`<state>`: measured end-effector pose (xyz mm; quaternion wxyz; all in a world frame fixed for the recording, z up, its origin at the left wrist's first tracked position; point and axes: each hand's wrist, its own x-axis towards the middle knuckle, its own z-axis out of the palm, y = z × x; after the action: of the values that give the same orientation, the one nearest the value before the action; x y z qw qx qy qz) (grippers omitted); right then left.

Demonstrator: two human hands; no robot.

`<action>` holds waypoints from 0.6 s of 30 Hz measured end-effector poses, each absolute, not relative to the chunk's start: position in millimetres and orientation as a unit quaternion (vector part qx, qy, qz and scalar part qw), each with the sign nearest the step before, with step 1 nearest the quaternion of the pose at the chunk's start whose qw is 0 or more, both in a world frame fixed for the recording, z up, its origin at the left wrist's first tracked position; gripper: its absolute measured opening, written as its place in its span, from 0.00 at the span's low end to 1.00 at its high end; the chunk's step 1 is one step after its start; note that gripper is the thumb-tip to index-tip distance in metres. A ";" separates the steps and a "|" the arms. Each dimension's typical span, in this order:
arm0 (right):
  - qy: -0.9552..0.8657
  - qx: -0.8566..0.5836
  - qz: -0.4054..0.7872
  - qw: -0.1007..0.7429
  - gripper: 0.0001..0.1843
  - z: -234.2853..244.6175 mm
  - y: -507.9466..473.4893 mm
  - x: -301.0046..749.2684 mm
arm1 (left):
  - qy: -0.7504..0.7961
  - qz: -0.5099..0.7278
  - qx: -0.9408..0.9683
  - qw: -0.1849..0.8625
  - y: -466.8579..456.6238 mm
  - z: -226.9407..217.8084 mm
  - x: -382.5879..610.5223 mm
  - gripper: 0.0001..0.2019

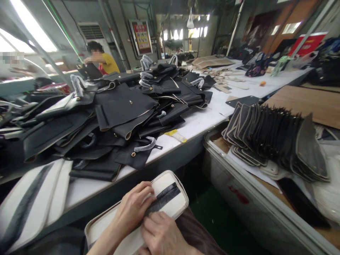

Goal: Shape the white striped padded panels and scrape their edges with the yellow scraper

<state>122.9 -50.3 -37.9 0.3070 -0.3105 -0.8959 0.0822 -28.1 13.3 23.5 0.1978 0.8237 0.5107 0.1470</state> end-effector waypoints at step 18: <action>-0.836 -0.369 0.124 0.386 0.14 -55.2 -59.3 106.4 | 0.397 0.122 0.899 0.141 24.9 -0.6 -9.8 0.19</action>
<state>106.4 -59.3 -55.2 0.3858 -0.3692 -0.8364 0.1236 -9.8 24.9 -0.6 0.1407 0.8986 0.3973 0.1224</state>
